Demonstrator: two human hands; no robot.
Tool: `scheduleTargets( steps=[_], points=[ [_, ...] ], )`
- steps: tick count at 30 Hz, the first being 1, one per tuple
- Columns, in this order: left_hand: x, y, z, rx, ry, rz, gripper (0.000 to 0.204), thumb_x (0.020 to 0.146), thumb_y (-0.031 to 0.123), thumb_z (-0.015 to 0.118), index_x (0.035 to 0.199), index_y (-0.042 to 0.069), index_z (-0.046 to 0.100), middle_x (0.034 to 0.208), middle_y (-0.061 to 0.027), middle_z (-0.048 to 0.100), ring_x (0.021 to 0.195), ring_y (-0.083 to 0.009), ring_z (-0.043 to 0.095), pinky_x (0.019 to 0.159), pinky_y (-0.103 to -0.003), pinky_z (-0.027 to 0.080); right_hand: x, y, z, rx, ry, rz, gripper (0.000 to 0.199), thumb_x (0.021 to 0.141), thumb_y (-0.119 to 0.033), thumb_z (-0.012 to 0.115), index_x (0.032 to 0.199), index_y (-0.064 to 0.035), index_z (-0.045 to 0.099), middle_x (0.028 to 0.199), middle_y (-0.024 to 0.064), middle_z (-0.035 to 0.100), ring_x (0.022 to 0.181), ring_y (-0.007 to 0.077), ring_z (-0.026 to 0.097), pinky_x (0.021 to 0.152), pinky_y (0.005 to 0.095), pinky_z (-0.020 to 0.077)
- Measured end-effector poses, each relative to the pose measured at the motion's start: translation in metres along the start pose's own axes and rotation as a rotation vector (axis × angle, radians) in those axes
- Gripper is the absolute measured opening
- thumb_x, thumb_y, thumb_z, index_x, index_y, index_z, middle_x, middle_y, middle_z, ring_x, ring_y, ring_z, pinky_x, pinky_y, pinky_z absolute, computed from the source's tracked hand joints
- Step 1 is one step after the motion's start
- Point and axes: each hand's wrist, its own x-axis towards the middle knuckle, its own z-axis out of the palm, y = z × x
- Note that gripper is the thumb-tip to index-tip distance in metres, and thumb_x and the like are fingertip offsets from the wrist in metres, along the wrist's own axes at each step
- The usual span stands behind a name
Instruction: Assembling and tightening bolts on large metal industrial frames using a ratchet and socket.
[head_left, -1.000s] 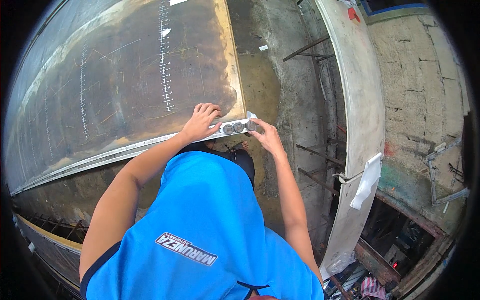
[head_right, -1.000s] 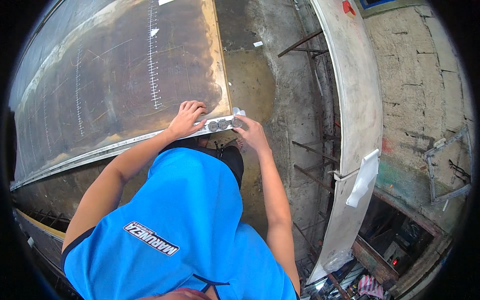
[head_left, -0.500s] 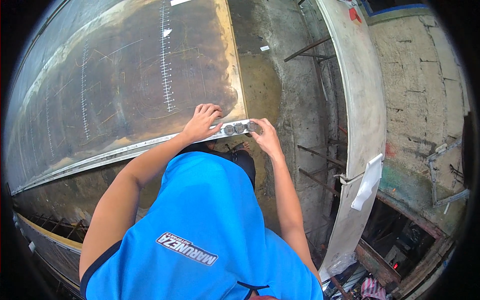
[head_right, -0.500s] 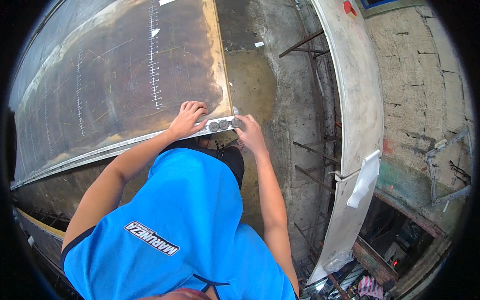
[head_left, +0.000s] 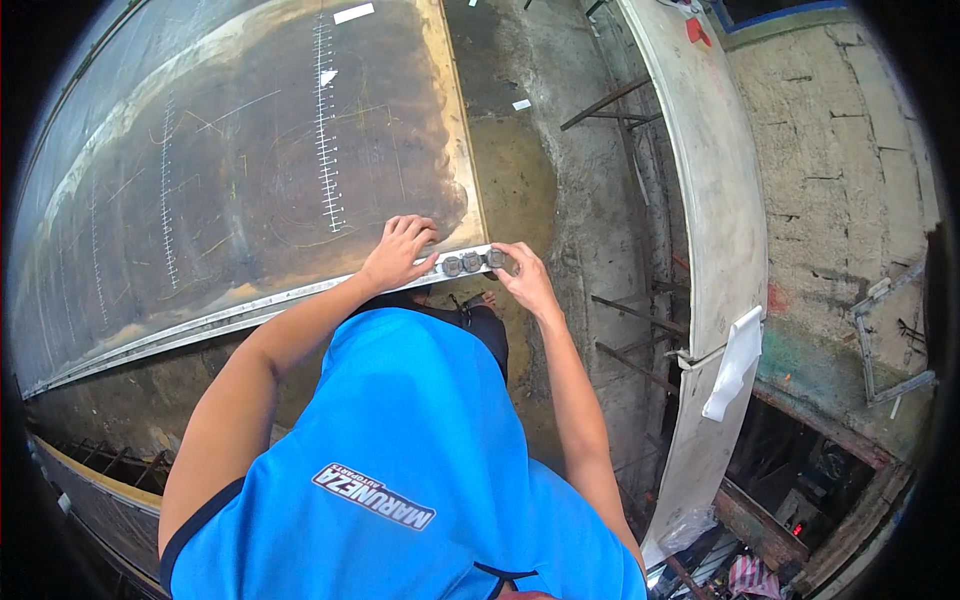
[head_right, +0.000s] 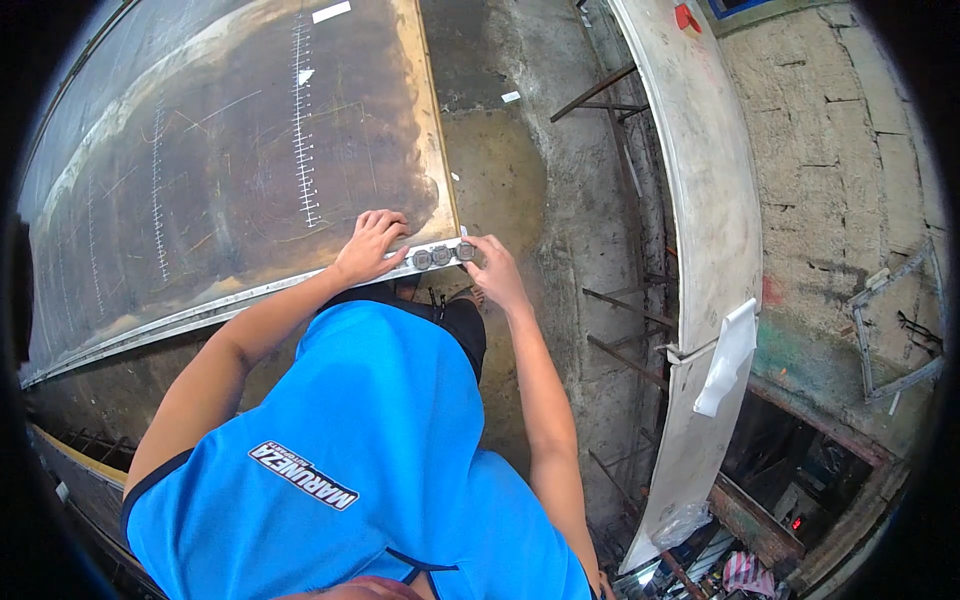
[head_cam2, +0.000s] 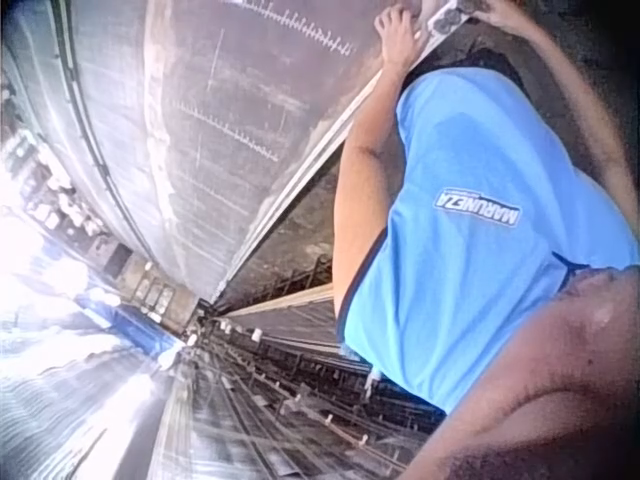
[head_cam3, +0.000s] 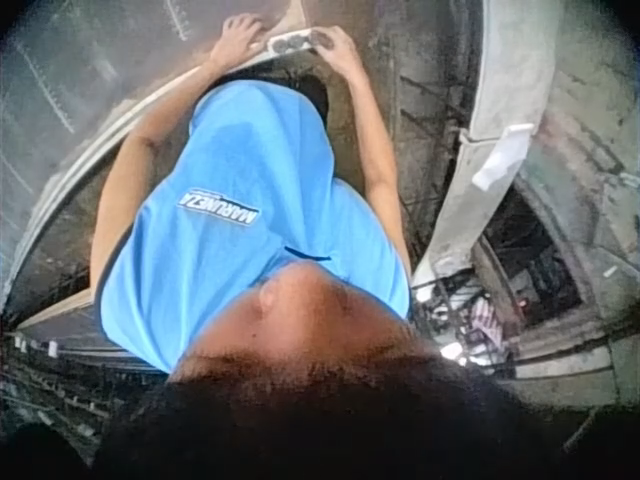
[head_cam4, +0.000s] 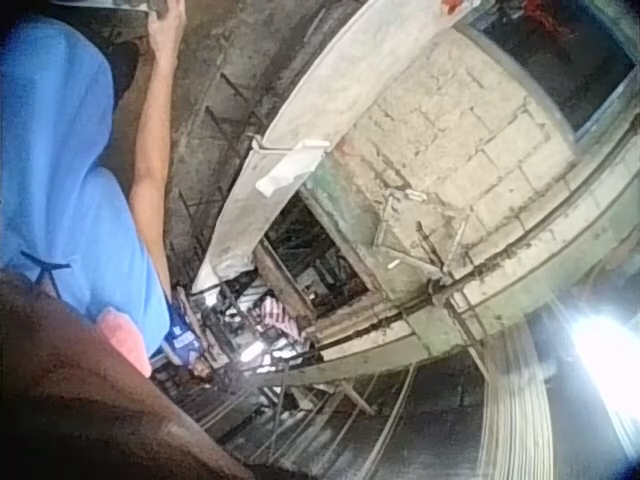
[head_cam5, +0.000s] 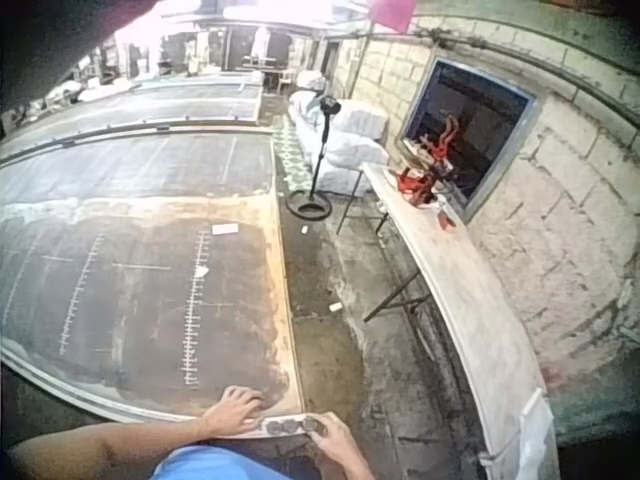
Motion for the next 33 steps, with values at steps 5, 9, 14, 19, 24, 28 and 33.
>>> scheduleTargets(
  steps=[5,9,14,19,24,28,33],
  points=[
    [0.001,-0.002,0.0,0.002,-0.01,-0.006,0.031,0.094,0.03,0.065,0.117,0.008,0.061,0.129,-0.0108,0.055,0.129,-0.0308,0.047,0.111,-0.048,0.032,-0.004,-0.008,0.002,0.041,-0.027,0.106,0.05,0.082,-0.008,0.074,0.132,-0.0099,0.066,0.114,0.0103,0.065,0.084,0.0227,0.062,0.078,0.0339,0.0512],
    [0.001,0.0,-0.002,-0.013,-0.009,-0.007,0.032,0.095,0.032,0.063,0.116,0.008,0.061,0.129,-0.0098,0.056,0.129,-0.0303,0.048,0.111,-0.048,0.032,-0.012,0.002,0.005,-0.025,0.077,-0.065,0.056,0.085,-0.007,0.074,0.139,-0.0129,0.061,0.121,0.0066,0.066,0.081,0.0171,0.061,0.072,0.0298,0.0504],
    [0.019,0.01,-0.004,-0.164,0.006,-0.212,0.037,0.093,0.032,0.066,0.119,0.007,0.06,0.122,-0.013,0.06,0.126,-0.0311,0.05,0.109,-0.049,0.033,-0.015,0.042,0.002,0.477,0.253,0.32,0.031,0.091,-0.009,0.069,0.122,-0.009,0.066,0.107,0.0051,0.067,0.078,0.0123,0.063,0.066,0.0259,0.052],
    [0.062,0.058,0.009,-0.167,0.037,0.0,0.051,0.087,0.037,0.074,0.124,0.006,0.059,0.125,-0.0136,0.06,0.125,-0.0324,0.051,0.107,-0.049,0.035,-0.041,0.097,-0.006,1.273,0.488,0.695,0.019,0.097,-0.018,0.06,0.112,-0.0077,0.063,0.098,0.0057,0.066,0.078,0.0196,0.068,0.068,0.0314,0.0574],
    [0.073,0.072,0.041,-0.056,-0.093,0.023,0.053,0.081,0.041,0.079,0.118,0.008,0.06,0.114,-0.0109,0.057,0.116,-0.0314,0.052,0.098,-0.047,0.039,-0.02,0.052,-0.016,1.163,0.436,0.548,0.028,0.107,-0.03,0.054,0.125,-0.0078,0.053,0.105,0.012,0.066,0.072,0.0209,0.068,0.065,0.0298,0.0564],
    [0.074,0.071,0.049,-0.025,-0.086,0.041,0.048,0.076,0.034,0.082,0.111,0.01,0.06,0.11,-0.0089,0.057,0.111,-0.0302,0.053,0.092,-0.046,0.039,-0.011,0.051,0.002,0.777,0.634,0.604,0.028,0.109,-0.039,0.05,0.113,-0.0111,0.052,0.093,0.0102,0.066,0.066,0.0103,0.061,0.05,0.0241,0.0437],
    [0.067,0.073,0.043,-0.053,-0.094,-0.034,0.048,0.076,0.033,0.082,0.112,0.01,0.06,0.111,-0.0087,0.057,0.111,-0.0301,0.053,0.092,-0.045,0.039,-0.006,0.046,0.059,0.326,0.324,0.391,0.034,0.108,-0.038,0.051,0.12,-0.0061,0.053,0.1,0.0174,0.064,0.081,0.0329,0.063,0.084,0.0438,0.0504]
  ],
)
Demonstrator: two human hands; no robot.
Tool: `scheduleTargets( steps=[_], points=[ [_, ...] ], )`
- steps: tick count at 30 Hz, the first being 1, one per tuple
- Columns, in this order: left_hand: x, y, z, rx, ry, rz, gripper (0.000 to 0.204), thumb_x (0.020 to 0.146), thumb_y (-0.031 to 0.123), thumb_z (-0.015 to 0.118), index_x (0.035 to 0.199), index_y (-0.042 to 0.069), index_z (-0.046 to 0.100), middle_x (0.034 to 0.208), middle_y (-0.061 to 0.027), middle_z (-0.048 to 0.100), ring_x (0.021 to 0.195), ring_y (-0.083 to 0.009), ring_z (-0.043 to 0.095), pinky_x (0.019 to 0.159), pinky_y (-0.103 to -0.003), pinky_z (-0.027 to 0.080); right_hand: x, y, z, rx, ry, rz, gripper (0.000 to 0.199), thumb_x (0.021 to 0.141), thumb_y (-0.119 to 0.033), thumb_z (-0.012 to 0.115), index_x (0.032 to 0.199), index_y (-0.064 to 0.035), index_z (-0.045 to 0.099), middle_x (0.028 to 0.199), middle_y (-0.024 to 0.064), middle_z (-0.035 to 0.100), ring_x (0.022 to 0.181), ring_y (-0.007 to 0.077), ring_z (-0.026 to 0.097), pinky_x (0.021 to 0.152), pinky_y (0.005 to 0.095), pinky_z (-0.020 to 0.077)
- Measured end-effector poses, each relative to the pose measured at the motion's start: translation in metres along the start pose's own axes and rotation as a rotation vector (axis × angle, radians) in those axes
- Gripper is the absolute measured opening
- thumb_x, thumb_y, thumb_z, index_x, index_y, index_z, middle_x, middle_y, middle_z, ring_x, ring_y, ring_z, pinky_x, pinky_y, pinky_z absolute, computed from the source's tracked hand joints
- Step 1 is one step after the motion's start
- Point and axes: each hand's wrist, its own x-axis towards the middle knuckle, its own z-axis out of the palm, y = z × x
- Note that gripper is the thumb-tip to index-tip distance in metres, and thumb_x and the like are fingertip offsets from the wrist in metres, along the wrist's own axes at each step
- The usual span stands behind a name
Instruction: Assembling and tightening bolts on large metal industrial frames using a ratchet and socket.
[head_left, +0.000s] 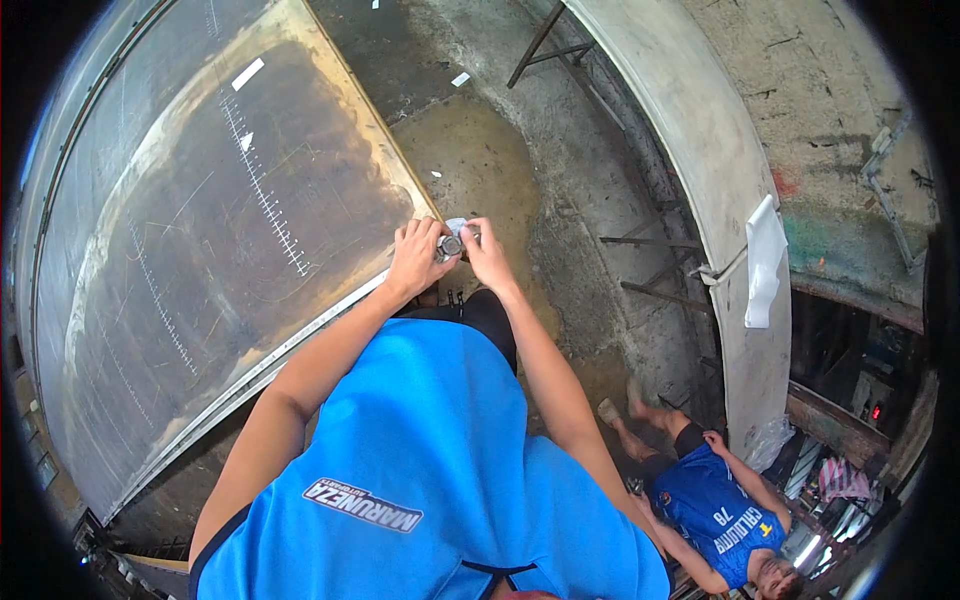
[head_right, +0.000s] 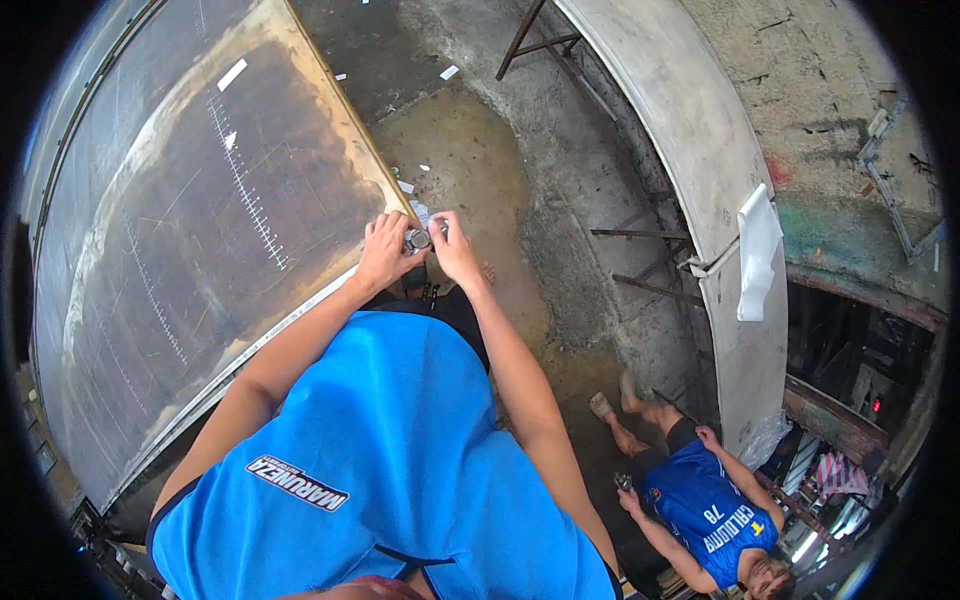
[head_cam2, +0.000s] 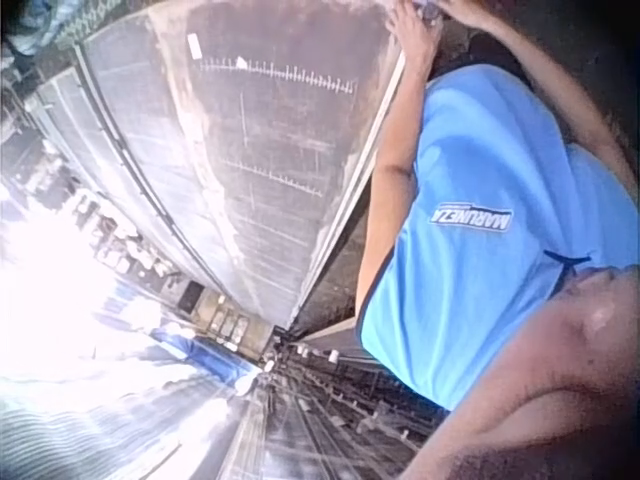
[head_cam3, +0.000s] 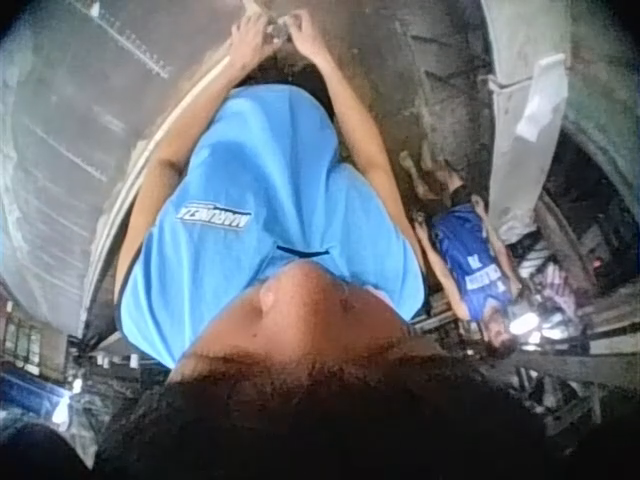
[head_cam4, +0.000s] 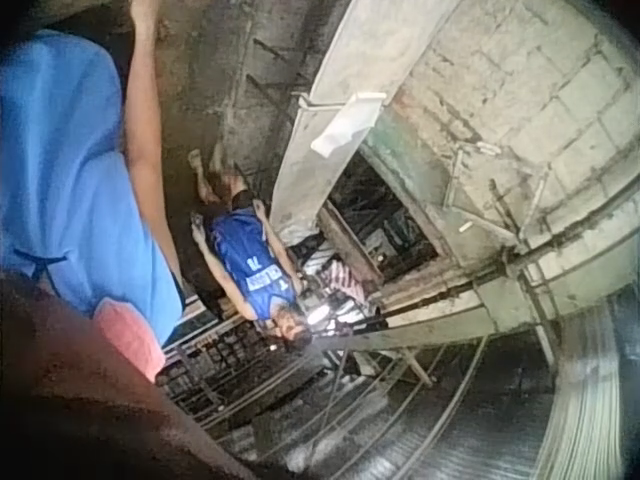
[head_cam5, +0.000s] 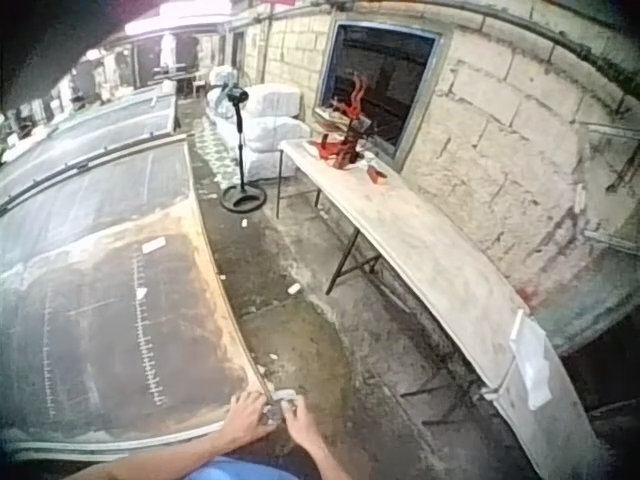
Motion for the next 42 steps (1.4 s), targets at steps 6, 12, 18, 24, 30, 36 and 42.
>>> scheduleTargets(
  steps=[6,12,18,24,30,36,42],
  points=[
    [0.002,0.001,-0.005,-0.009,-0.013,0.037,0.047,0.076,0.033,0.082,0.112,0.011,0.061,0.112,-0.0088,0.058,0.113,-0.0301,0.053,0.094,-0.045,0.04,0.014,0.035,-0.009,0.397,0.351,0.168,0.032,0.107,-0.039,0.053,0.125,-0.0131,0.059,0.086,0.0048,0.065,0.066,0.0128,0.059,0.062,0.0256,0.0485],
    [-0.002,-0.008,-0.006,-0.02,-0.017,0.034,0.047,0.075,0.031,0.083,0.111,0.009,0.062,0.111,-0.0097,0.058,0.112,-0.0315,0.053,0.094,-0.046,0.04,0.005,0.005,-0.017,0.193,0.032,0.134,0.038,0.107,-0.038,0.054,0.13,-0.0095,0.064,0.087,0.0016,0.065,0.075,0.0123,0.061,0.067,0.0285,0.0499],
    [-0.001,-0.01,-0.008,-0.045,-0.02,0.051,0.046,0.075,0.03,0.083,0.109,0.008,0.061,0.107,-0.0108,0.057,0.108,-0.0325,0.053,0.092,-0.046,0.04,-0.004,-0.006,-0.006,0.047,0.029,-0.108,0.039,0.104,-0.035,0.059,0.131,-0.008,0.067,0.101,0.0055,0.071,0.077,0.013,0.062,0.072,0.0287,0.0503],
    [-0.001,-0.009,-0.008,-0.045,-0.05,0.078,0.048,0.072,0.028,0.082,0.11,0.009,0.06,0.108,-0.0107,0.057,0.109,-0.0326,0.053,0.091,-0.046,0.041,0.001,0.004,-0.011,0.197,0.114,0.068,0.04,0.104,-0.033,0.057,0.137,-0.0097,0.063,0.123,0.0184,0.072,0.11,0.0277,0.068,0.096,0.0372,0.0498],
    [-0.005,-0.015,-0.013,-0.05,-0.038,0.076,0.046,0.071,0.026,0.082,0.107,0.009,0.06,0.107,-0.0106,0.057,0.108,-0.0321,0.053,0.091,-0.045,0.04,-0.003,-0.019,-0.024,0.016,-0.185,0.006,0.041,0.106,-0.033,0.054,0.137,-0.007,0.061,0.129,0.0196,0.068,0.12,0.029,0.065,0.103,0.039,0.0472],
    [-0.007,-0.017,-0.015,-0.06,-0.063,0.069,0.045,0.072,0.026,0.081,0.108,0.008,0.06,0.108,-0.0105,0.056,0.108,-0.0319,0.052,0.09,-0.045,0.04,-0.015,-0.021,-0.01,-0.115,-0.083,-0.218,0.037,0.105,-0.034,0.054,0.136,-0.0144,0.063,0.106,0.0134,0.074,0.089,0.0242,0.071,0.082,0.0376,0.0555],
    [-0.01,-0.018,-0.018,-0.048,-0.104,0.078,0.046,0.074,0.028,0.079,0.11,0.008,0.06,0.11,-0.0117,0.056,0.108,-0.0327,0.052,0.09,-0.044,0.04,-0.016,-0.014,-0.03,0.754,-0.255,0.372,0.028,0.106,-0.035,0.048,0.126,-0.0153,0.053,0.081,0.0088,0.061,0.051,0.011,0.046,0.047,0.0256,0.038]
  ],
)
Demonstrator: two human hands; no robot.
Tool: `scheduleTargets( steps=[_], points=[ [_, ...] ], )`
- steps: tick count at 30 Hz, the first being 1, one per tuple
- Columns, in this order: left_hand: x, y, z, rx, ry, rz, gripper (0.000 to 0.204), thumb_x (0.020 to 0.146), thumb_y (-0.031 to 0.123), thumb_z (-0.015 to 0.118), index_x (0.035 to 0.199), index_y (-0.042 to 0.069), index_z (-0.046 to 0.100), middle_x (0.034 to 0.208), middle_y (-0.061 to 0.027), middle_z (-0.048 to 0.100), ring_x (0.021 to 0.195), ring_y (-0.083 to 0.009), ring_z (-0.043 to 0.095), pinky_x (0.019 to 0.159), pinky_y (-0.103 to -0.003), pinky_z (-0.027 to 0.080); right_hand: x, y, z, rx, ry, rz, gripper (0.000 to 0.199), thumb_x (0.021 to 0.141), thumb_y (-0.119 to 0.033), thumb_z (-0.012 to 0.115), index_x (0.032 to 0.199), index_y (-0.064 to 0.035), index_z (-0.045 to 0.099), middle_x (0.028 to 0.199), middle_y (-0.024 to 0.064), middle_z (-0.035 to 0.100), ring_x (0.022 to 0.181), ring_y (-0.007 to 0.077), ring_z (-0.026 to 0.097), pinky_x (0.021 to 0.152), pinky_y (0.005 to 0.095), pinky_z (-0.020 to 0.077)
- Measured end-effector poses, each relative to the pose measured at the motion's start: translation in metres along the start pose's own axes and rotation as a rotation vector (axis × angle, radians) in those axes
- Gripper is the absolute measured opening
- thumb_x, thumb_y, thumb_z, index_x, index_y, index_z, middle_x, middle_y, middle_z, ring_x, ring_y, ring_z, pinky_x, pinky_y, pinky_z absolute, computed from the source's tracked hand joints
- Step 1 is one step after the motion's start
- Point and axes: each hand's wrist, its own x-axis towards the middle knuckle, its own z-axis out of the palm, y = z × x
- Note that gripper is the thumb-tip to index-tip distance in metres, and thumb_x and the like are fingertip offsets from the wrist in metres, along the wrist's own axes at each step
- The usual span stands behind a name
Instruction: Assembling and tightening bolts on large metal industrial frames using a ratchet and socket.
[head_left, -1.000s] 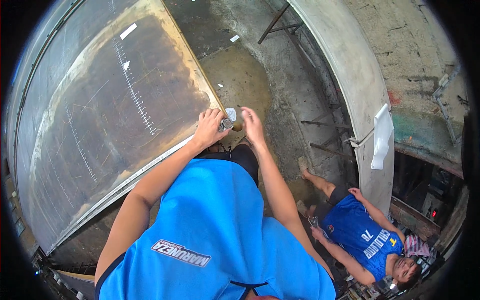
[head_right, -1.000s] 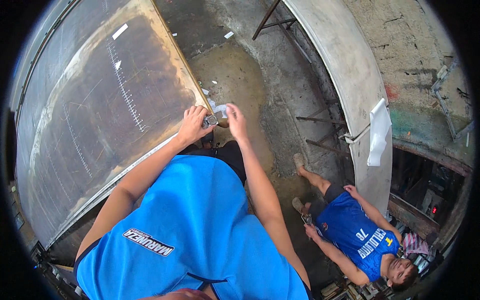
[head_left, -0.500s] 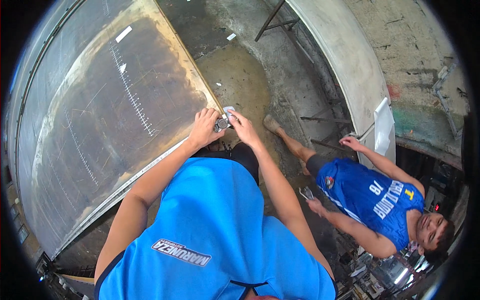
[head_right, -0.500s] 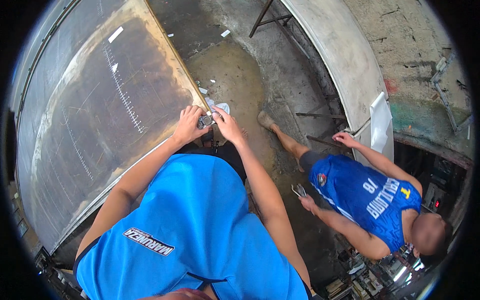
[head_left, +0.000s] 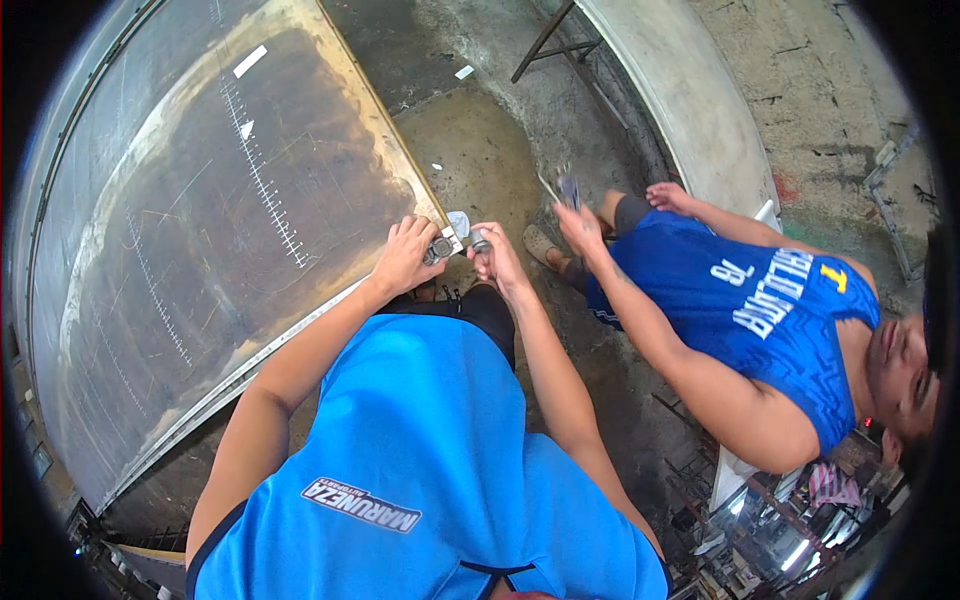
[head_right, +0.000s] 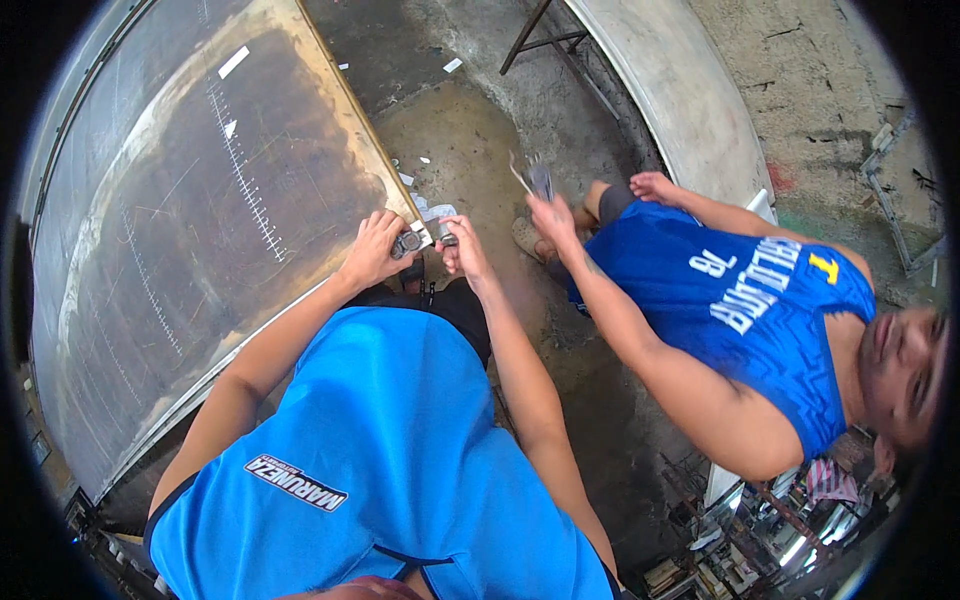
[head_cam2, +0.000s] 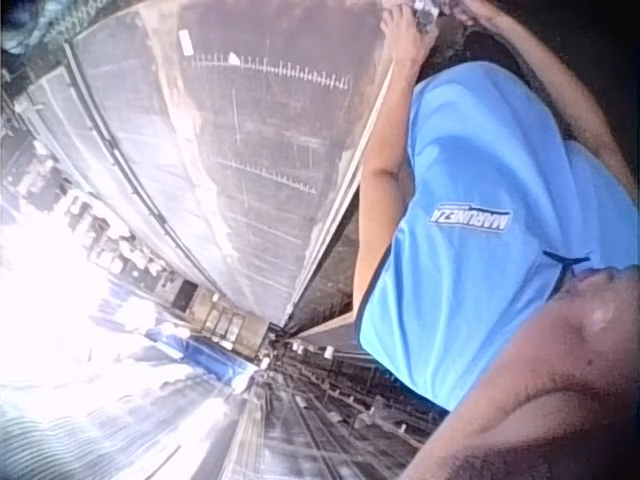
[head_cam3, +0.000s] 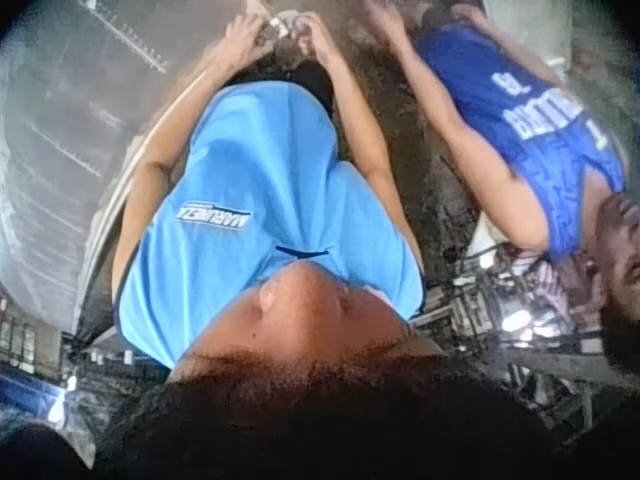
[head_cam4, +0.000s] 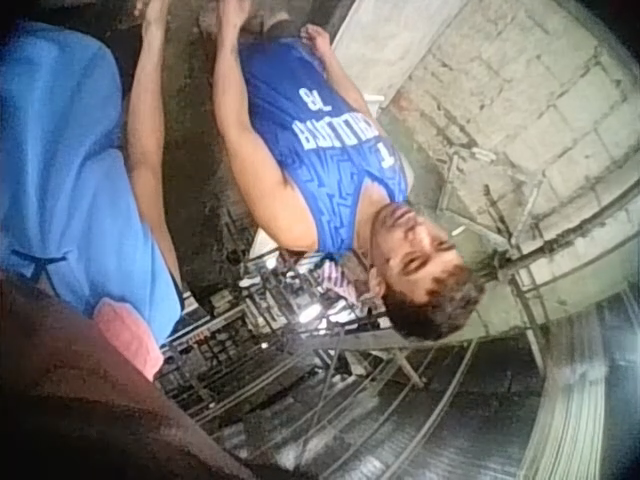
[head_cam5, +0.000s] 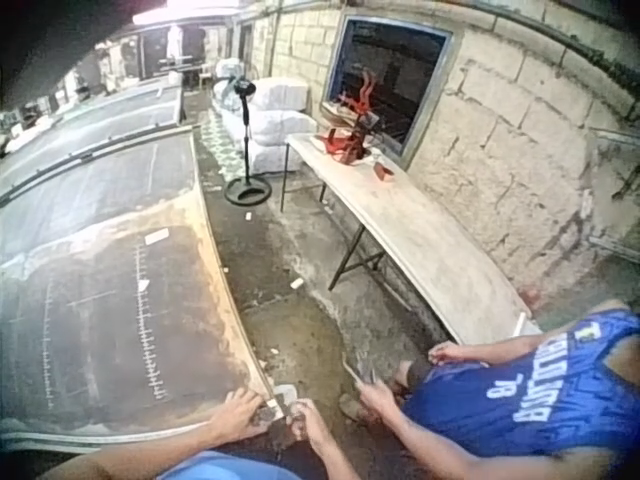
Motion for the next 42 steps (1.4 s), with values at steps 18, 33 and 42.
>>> scheduleTargets(
  steps=[18,33,42],
  points=[
    [-0.013,-0.007,-0.012,0.092,-0.074,0.013,0.047,0.075,0.03,0.076,0.111,0.007,0.058,0.111,-0.0134,0.058,0.11,-0.0332,0.054,0.088,-0.044,0.043,0.0,-0.006,-0.002,-0.23,0.122,-0.158,0.043,0.096,-0.018,0.073,0.133,-0.006,0.055,0.119,0.0118,0.066,0.081,0.0144,0.071,0.068,0.0273,0.0575],
    [-0.02,0.001,-0.015,0.005,-0.031,-0.086,0.042,0.076,0.025,0.077,0.11,0.008,0.059,0.108,-0.0118,0.058,0.107,-0.0331,0.055,0.089,-0.045,0.044,0.016,0.006,0.009,-0.591,0.164,-0.45,0.042,0.084,-0.011,0.082,0.12,-0.0032,0.061,0.102,0.006,0.066,0.079,0.0112,0.063,0.07,0.0293,0.053],
    [-0.021,0.001,-0.013,-0.013,-0.054,-0.123,0.045,0.076,0.025,0.077,0.114,0.01,0.059,0.112,-0.0127,0.057,0.109,-0.034,0.055,0.089,-0.047,0.045,-0.003,-0.019,0.034,-0.911,0.274,-0.434,0.041,0.079,-0.012,0.08,0.112,-0.003,0.059,0.091,0.0093,0.067,0.07,0.017,0.063,0.067,0.0346,0.0523]
  ],
)
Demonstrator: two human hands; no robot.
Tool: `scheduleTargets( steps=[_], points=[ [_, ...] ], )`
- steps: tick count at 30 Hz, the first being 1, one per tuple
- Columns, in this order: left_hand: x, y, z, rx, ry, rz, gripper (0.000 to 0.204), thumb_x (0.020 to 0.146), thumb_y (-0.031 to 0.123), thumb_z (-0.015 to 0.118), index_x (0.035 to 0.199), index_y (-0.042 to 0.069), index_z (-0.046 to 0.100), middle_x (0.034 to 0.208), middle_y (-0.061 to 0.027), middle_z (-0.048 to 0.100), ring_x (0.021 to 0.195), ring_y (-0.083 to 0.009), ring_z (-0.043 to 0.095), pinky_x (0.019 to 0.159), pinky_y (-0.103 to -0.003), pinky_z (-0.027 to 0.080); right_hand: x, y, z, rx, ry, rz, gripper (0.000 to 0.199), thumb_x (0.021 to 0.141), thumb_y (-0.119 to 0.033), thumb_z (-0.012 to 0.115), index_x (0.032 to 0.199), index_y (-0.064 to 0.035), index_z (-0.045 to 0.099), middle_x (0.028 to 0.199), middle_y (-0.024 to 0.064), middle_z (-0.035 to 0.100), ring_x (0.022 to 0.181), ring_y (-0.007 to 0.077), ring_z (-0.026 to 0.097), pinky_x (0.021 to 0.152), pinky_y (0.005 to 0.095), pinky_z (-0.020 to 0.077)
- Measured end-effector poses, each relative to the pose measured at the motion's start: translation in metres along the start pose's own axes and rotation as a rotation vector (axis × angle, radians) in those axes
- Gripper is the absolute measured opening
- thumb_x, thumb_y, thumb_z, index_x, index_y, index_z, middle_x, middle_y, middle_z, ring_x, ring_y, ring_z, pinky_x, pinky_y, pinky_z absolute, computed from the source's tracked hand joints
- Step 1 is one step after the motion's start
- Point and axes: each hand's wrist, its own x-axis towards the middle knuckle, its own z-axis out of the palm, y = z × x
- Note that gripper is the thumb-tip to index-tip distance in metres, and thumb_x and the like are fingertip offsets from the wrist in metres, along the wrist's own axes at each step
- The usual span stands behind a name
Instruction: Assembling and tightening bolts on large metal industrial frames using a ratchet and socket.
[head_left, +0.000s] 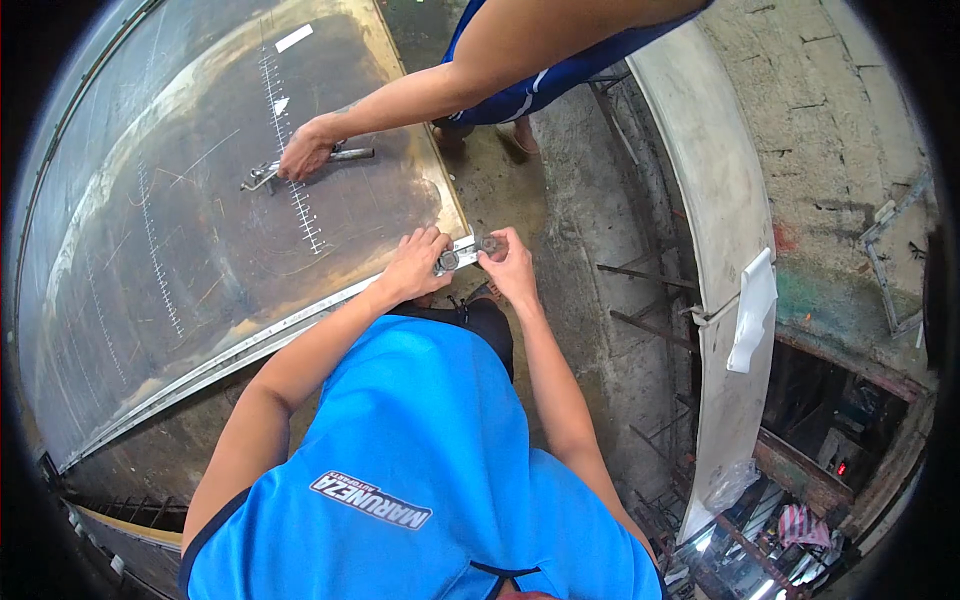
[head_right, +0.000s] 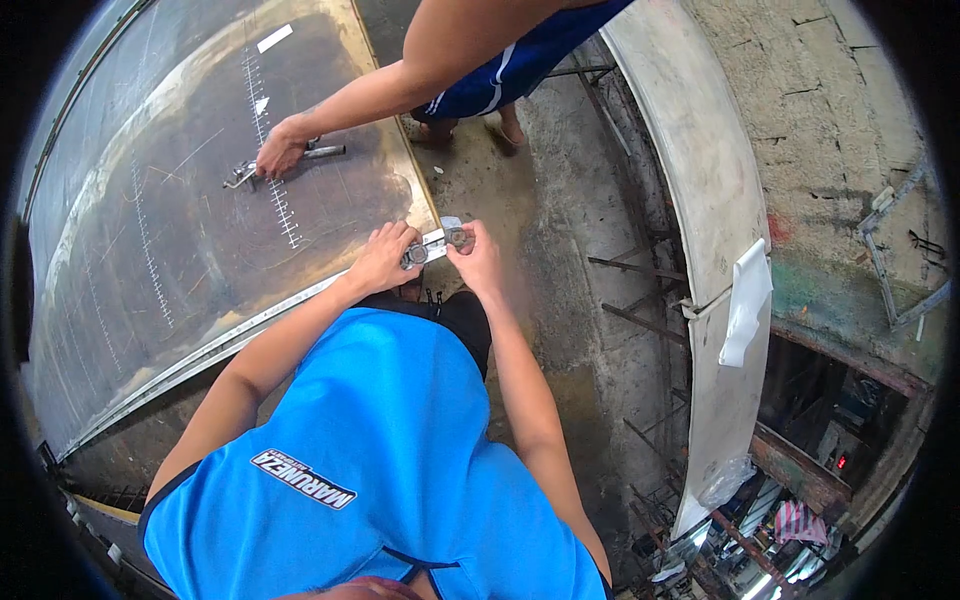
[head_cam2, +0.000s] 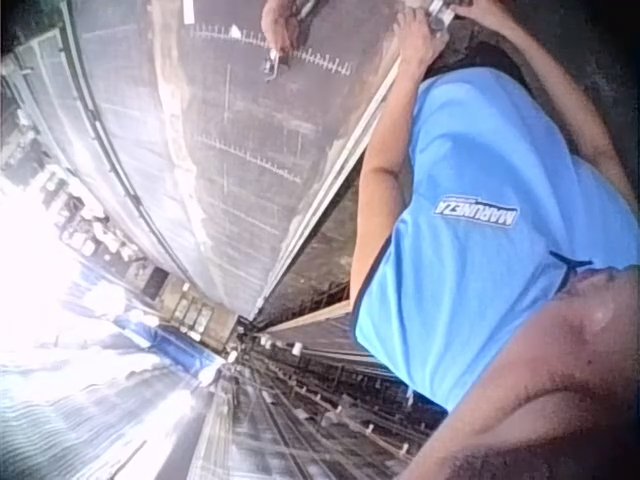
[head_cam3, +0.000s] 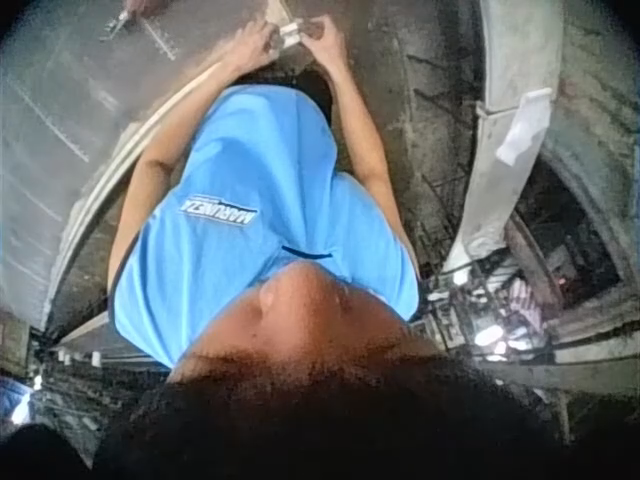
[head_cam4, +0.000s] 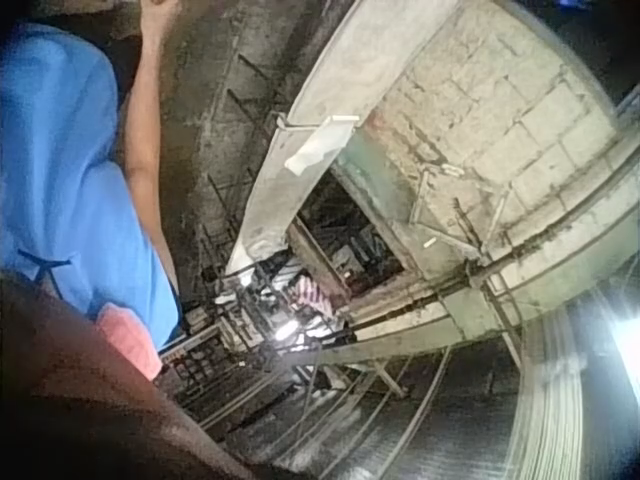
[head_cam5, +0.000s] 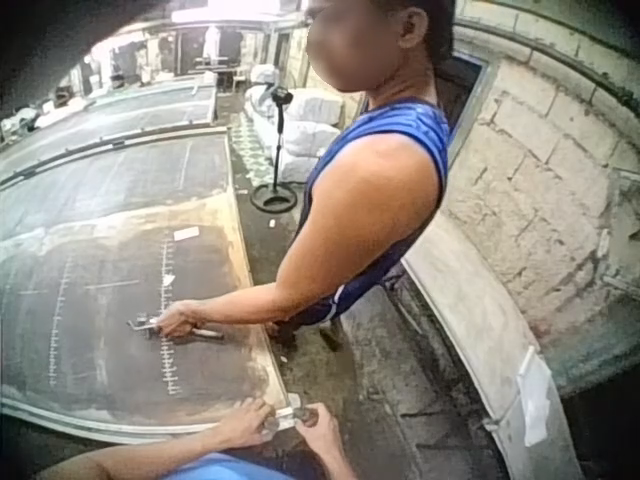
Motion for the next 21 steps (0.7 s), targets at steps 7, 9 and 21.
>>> scheduleTargets(
  steps=[7,9,21],
  points=[
    [-0.004,-0.003,0.003,0.006,0.032,0.018,0.05,0.076,0.027,0.079,0.118,0.01,0.059,0.112,-0.0127,0.057,0.111,-0.0343,0.055,0.089,-0.047,0.045,0.003,-0.02,-0.011,-0.188,-0.111,-0.119,0.041,0.078,-0.013,0.077,0.114,-0.0008,0.06,0.099,0.017,0.068,0.083,0.0291,0.068,0.076,0.0402,0.0535],
    [-0.002,-0.003,0.003,0.004,0.047,0.015,0.052,0.076,0.029,0.079,0.121,0.01,0.059,0.113,-0.0129,0.057,0.111,-0.0345,0.055,0.089,-0.048,0.045,0.004,-0.022,-0.011,-0.223,-0.084,-0.221,0.041,0.078,-0.013,0.076,0.114,-0.0013,0.06,0.099,0.0171,0.068,0.083,0.0315,0.067,0.077,0.0414,0.0535],
    [0.02,0.011,0.03,0.028,0.15,0.101,0.064,0.073,0.029,0.079,0.129,0.007,0.057,0.121,-0.0122,0.057,0.118,-0.0318,0.053,0.099,-0.047,0.041,0.002,-0.028,-0.011,-0.264,-0.187,-0.196,0.038,0.08,-0.012,0.072,0.115,-0.0053,0.061,0.114,0.0209,0.068,0.107,0.0427,0.065,0.09,0.0483,0.0532]
  ],
)
